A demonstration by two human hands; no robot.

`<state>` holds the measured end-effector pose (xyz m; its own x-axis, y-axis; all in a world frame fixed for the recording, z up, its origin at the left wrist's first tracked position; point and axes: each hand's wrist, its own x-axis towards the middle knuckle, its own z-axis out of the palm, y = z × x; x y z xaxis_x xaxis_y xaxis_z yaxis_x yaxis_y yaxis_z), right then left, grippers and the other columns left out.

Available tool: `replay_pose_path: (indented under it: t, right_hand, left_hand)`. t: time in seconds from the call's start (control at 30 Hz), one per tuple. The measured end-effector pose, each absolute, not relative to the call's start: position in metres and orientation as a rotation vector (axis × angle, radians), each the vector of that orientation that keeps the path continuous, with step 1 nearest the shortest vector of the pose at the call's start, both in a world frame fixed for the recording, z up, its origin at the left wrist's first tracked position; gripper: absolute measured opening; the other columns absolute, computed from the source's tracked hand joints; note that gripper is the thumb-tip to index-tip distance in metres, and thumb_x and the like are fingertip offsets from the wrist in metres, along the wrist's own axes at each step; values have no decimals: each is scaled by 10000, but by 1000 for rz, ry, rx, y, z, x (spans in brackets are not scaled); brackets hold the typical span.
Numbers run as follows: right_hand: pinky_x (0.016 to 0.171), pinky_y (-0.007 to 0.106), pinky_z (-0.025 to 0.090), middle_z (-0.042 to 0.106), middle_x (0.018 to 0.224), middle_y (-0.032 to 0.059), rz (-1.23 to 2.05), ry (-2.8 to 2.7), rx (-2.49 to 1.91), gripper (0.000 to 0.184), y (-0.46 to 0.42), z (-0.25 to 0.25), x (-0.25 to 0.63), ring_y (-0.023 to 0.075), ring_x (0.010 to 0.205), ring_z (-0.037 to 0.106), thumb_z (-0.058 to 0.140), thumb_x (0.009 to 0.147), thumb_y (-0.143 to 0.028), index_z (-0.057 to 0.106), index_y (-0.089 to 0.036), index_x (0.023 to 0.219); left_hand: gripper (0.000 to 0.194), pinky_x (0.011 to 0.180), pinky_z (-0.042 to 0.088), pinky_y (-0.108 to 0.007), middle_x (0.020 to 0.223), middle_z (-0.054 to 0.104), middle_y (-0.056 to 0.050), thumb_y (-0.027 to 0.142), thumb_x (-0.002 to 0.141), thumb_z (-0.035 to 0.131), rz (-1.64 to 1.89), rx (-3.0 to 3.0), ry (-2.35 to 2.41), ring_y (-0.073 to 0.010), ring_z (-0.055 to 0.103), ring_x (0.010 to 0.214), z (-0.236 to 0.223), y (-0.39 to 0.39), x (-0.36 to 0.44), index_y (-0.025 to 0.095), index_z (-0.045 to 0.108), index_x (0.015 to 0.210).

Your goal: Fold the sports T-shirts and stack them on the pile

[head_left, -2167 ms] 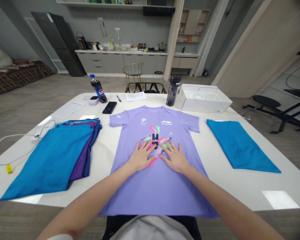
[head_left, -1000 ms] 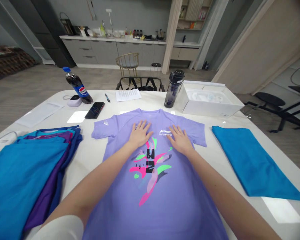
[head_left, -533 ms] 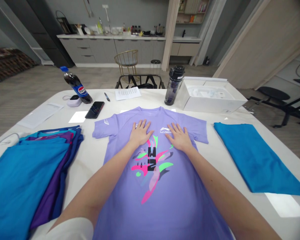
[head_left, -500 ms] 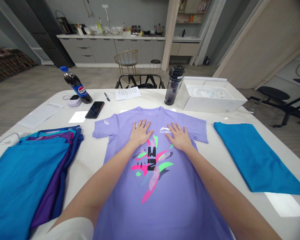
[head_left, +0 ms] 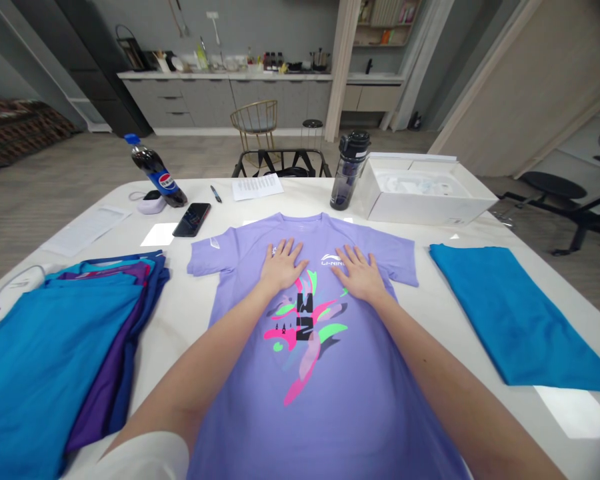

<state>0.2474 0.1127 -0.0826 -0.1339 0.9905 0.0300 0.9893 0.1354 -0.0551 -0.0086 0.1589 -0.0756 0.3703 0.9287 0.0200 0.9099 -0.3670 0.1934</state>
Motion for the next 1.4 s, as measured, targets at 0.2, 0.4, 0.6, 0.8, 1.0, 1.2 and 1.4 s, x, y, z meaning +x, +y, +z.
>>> replay_pose_path:
  t: [0.2, 0.4, 0.6, 0.8, 1.0, 1.2, 1.4]
  right_hand:
    - [1224, 639, 132, 273, 1688, 54, 36, -2318, -2024, 696, 112, -81, 247, 306, 1556, 209, 225, 1029, -654, 278, -310, 1632]
    - [1221, 645, 135, 268, 1689, 51, 21, -2308, -2006, 691, 112, -84, 247, 306, 1555, 213, 219, 1031, -658, 289, -314, 1627]
    - [1228, 600, 182, 285, 1685, 41, 125, -2261, -1996, 668, 114, -78, 253, 300, 1549, 229, 256, 1035, -641, 333, -311, 1610]
    - [1078, 546, 405, 593, 1439, 146, -21, -1965, -2201, 492, 142, -57, 318, 334, 1329, 514, 341, 1052, -448, 589, -209, 1404]
    - [938, 461, 501, 596, 1352, 209, 21, -1828, -2484, 467, 168, -49, 391, 346, 1193, 602, 424, 1018, -353, 576, -158, 1414]
    - [852, 440, 532, 623, 1256, 190, 51, -1708, -2619, 393, 170, -55, 413, 334, 1073, 673, 444, 1021, -402, 648, -169, 1263]
    - [762, 337, 500, 676, 998, 131, 359, -1807, -2447, 273, 159, -25, 413, 244, 901, 665, 529, 985, -363, 695, -162, 906]
  left_hand:
    - [702, 1263, 96, -587, 1699, 249, -50, 649, 1011, 219, 195, 2471, 1670, -299, 183, 1575, -75, 158, -9, 305, 311, 1616]
    - [711, 1261, 94, -594, 1701, 240, -55, 655, 1011, 208, 205, 2477, 1664, -307, 190, 1573, -77, 160, -8, 299, 301, 1620]
    - [672, 1256, 98, -598, 1691, 274, -58, 643, 1014, 259, 174, 2466, 1684, -308, 214, 1562, -75, 160, -9, 319, 342, 1596]
    - [477, 1171, 348, -459, 1437, 567, -150, 421, 1032, 394, 416, 2476, 1709, -291, 499, 1354, -59, 200, 23, 200, 532, 1431]
    - [398, 1007, 479, -367, 1255, 682, -136, 268, 1016, 427, 452, 2398, 1349, -259, 644, 1164, -50, 267, 112, 197, 553, 1387]
    - [399, 941, 500, -460, 1220, 688, -210, 265, 1008, 412, 183, 2342, 1536, -346, 672, 1126, -59, 306, 160, 173, 543, 1374]
    - [247, 935, 500, -388, 1149, 718, -145, 266, 979, 479, 180, 2320, 1520, -282, 689, 1073, -57, 318, 156, 220, 647, 1155]
